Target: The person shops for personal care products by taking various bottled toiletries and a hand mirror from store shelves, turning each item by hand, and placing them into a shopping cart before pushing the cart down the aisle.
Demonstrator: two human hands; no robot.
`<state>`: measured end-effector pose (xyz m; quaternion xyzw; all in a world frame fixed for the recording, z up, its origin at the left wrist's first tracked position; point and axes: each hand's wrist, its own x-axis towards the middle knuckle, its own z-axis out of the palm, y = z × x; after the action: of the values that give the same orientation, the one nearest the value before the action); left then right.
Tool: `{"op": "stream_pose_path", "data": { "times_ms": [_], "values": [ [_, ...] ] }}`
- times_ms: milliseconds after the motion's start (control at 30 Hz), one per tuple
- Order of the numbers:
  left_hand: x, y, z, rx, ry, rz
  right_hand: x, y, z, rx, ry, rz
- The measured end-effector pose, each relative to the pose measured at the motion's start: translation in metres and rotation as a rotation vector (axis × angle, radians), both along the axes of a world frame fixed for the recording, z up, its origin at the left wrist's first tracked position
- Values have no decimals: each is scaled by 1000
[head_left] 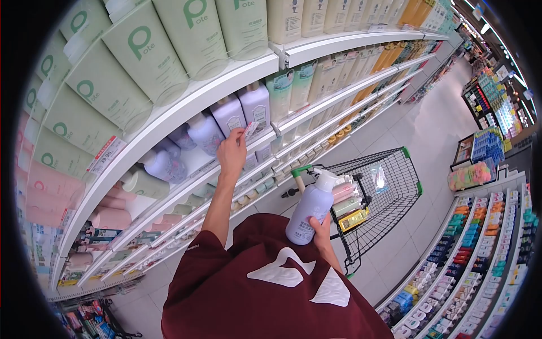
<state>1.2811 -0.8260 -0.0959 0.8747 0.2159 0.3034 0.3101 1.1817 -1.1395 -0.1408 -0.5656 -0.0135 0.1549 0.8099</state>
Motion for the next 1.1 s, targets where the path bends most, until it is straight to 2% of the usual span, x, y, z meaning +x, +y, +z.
{"op": "stream_pose_path", "data": {
  "times_ms": [233, 533, 600, 733, 833, 900, 933, 1000, 1067, 1100],
  "values": [
    [3, 6, -11, -19, 63, -36, 0, 0, -2, 1, -4, -17],
    [1, 0, 0, 122, 168, -80, 0, -4, -7, 59, 20, 16],
    [0, -2, 5, 120, 279, -109, 1, -3, -7, 62, 20, 15],
    [3, 1, -7, 212, 269, -192, 0, -3, -6, 65, 28, 18],
    [3, -2, -9, 219, 253, -201, 1, -3, -5, 64, 18, 33],
    [0, -9, -13, 268, -106, -132, 1, -3, -5, 68, 9, 45],
    [-6, -19, -5, 269, -106, -137, 2, -2, -5, 66, -5, 53],
    [-27, -49, 12, -171, 71, -242, 2, -2, -4, 65, -15, 51],
    [-46, -80, 21, -446, 254, -496, 3, -1, -3, 16, -39, 83],
    [-54, -93, 6, -683, 238, -650, 4, -1, -4, 12, -42, 54]
  ]
}}
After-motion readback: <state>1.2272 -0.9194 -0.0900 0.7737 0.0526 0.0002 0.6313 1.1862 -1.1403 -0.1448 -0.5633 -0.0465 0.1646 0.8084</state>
